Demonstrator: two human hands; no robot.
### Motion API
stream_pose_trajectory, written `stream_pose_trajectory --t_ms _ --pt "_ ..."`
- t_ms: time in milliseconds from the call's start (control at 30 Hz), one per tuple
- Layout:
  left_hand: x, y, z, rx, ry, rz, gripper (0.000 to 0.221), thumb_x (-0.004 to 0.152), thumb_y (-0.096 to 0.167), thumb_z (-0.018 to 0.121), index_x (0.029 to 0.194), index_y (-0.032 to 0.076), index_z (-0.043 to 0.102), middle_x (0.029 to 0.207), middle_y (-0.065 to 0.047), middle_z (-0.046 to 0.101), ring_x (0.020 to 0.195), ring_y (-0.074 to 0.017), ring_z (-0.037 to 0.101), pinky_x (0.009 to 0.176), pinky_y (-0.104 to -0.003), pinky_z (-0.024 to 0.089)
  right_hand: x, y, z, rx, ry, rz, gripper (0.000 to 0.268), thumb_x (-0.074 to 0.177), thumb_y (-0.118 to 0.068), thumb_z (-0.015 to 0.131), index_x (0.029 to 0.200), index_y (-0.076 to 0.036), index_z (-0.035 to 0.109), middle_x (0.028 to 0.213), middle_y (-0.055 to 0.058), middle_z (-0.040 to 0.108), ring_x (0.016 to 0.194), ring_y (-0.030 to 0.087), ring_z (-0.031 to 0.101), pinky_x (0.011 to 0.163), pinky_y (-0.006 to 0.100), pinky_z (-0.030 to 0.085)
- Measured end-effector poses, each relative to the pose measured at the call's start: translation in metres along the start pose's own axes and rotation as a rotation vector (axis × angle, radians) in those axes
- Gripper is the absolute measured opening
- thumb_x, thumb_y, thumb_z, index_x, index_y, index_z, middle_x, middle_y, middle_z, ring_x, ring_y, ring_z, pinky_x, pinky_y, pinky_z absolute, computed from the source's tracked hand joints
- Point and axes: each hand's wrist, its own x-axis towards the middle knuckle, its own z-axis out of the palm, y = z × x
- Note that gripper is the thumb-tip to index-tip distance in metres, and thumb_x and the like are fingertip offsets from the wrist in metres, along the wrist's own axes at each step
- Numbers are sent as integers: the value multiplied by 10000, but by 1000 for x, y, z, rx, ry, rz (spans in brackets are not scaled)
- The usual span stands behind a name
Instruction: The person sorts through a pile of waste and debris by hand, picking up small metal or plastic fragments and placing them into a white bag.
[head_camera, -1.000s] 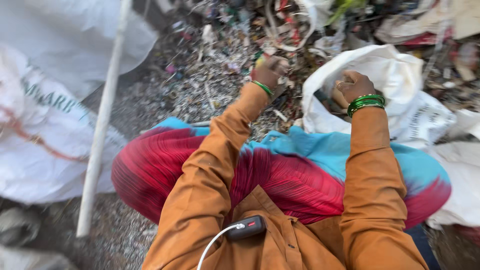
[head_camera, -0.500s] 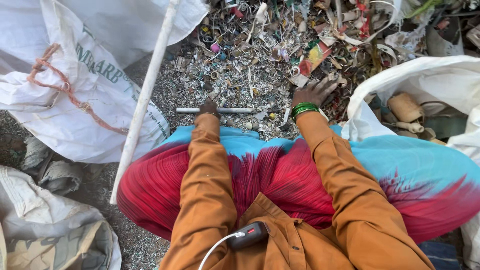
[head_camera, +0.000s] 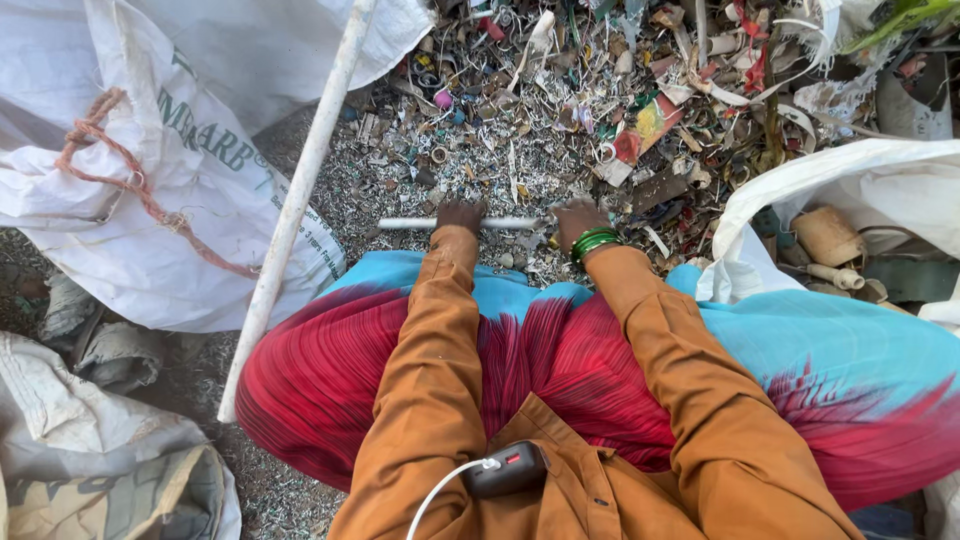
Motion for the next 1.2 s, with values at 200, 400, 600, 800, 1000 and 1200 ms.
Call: stream_pose_trajectory --t_ms 200,400,600,800,1000,1200 --pt "8 64 -91 -238 300 317 204 900 230 736 1103 228 709 1159 -17 726 1156 -299 638 996 -474 489 -4 -18 -9 -206 361 -61 478 965 -253 563 1431 -186 476 1257 157 644 1231 346 600 1007 608 456" --pt "-32 32 -195 -210 161 110 438 790 204 835 1204 230 691 1227 -87 679 1140 -324 634 994 -498 489 -15 -19 -32 -60 154 -67 365 1050 -296 548 1399 -196 572 1070 160 708 858 350 741 705 509 595" --pt "-122 -4 -290 -67 203 65 443 883 253 806 1271 111 644 1266 -178 651 1194 -390 608 996 -607 443 -36 -46 -45 -193 -68 -28 415 1041 -298 490 1453 -288 537 981 107 740 898 319 752 750 493 610" --pt "-182 6 -279 -137 75 169 603 859 422 803 1384 214 591 1348 -162 622 1237 -343 601 1073 -635 384 -53 -18 -83 -249 -11 162 359 1127 -258 409 1373 -251 671 1054 91 763 961 279 765 788 462 624" --pt "-155 -3 -256 -190 -74 8 617 867 492 755 1412 279 557 1341 -94 635 1300 -315 566 1092 -617 393 -77 -70 -57 -226 -204 84 379 1116 -286 364 1433 -346 562 1013 117 787 863 271 793 733 438 654" --pt "-145 -28 -260 -215 68 5 628 895 534 741 1423 246 560 1359 -93 644 1303 -313 578 1125 -631 367 -55 -40 -36 -300 -46 87 377 1072 -198 424 1379 -276 629 997 103 774 874 283 773 735 469 628"
